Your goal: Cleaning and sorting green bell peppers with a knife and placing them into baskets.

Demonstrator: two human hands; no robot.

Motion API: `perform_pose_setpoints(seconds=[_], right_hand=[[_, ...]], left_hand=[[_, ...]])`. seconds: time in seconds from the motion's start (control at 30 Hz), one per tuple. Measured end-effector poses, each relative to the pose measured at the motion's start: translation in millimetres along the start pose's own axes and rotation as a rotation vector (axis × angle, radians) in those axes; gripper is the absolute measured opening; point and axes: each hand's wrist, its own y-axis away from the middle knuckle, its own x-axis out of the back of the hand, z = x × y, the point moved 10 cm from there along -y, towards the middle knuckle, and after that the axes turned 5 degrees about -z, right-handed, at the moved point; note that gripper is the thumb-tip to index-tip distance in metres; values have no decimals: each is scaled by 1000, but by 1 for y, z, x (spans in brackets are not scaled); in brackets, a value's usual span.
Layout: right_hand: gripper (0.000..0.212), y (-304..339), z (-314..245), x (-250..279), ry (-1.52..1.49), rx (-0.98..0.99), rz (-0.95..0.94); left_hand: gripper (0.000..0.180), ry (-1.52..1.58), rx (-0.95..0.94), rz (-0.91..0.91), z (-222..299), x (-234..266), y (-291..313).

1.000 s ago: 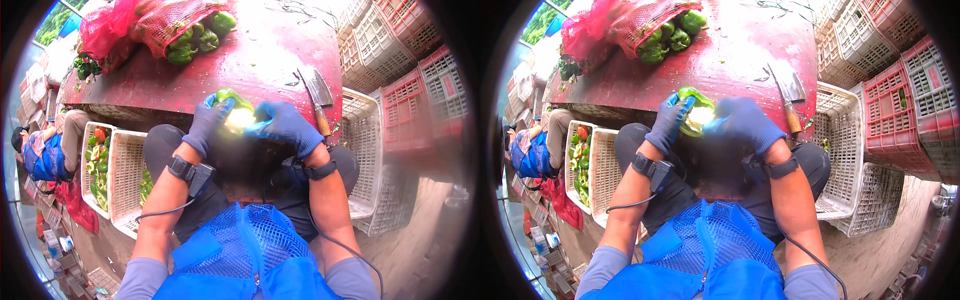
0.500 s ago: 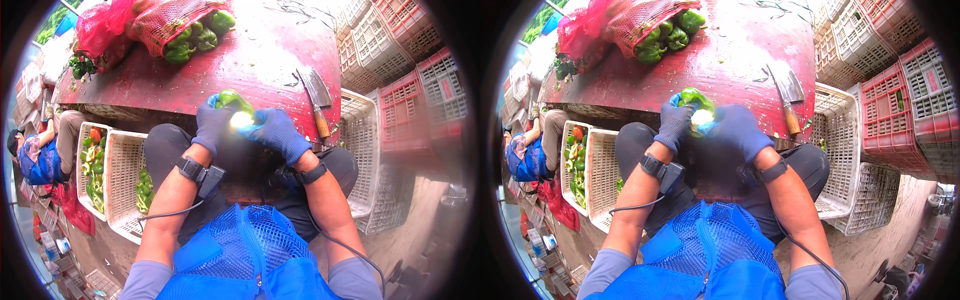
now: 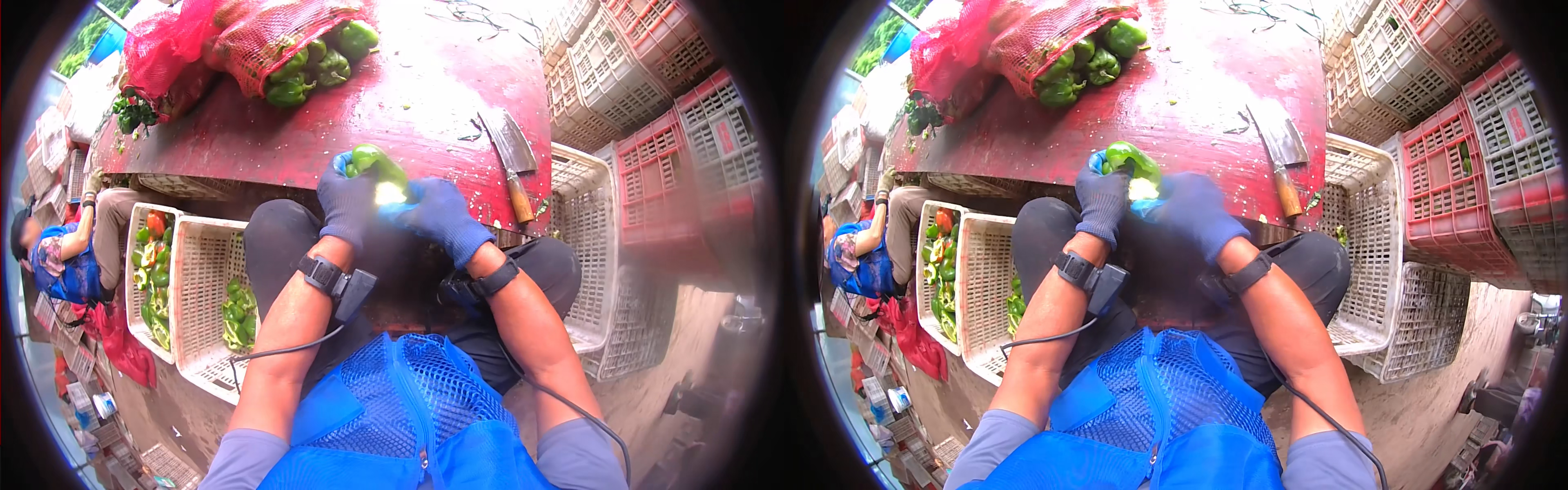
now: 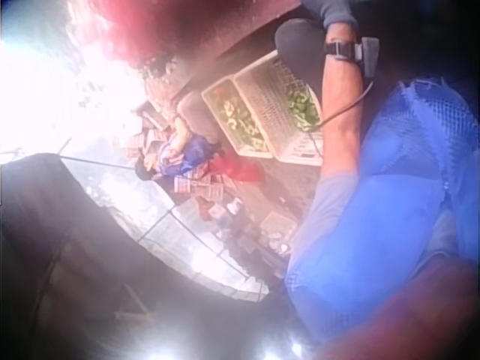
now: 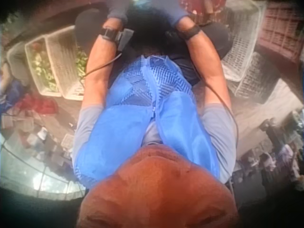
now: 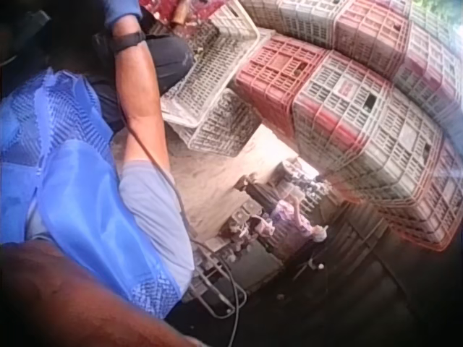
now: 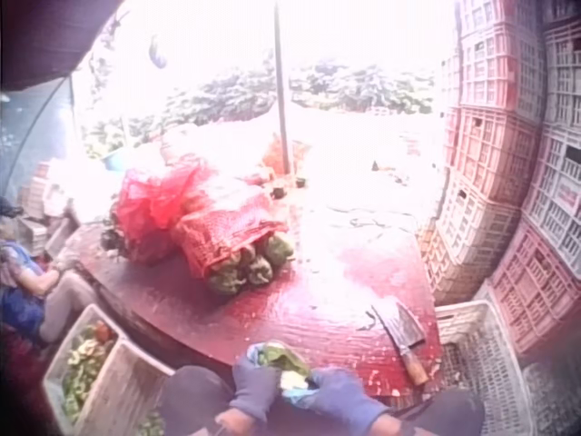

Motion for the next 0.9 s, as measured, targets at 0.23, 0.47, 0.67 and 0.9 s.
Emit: perform_pose_setpoints(seconds=[0.23,0.47,0.67,0.9], right_hand=[[45,5,3,7,211,-54,218],[41,6,1,16,220,-111,240],[39,4,3,14,296,-113,283],[40,4,5,12,343,-119,238]], left_hand=[[24,-151,-63,78,18,-6,7],[23,-171,-99,101,22,-14,6],[21,-272,-90,137,13,-16,1],[23,-269,-18,97,3,-21,0]])
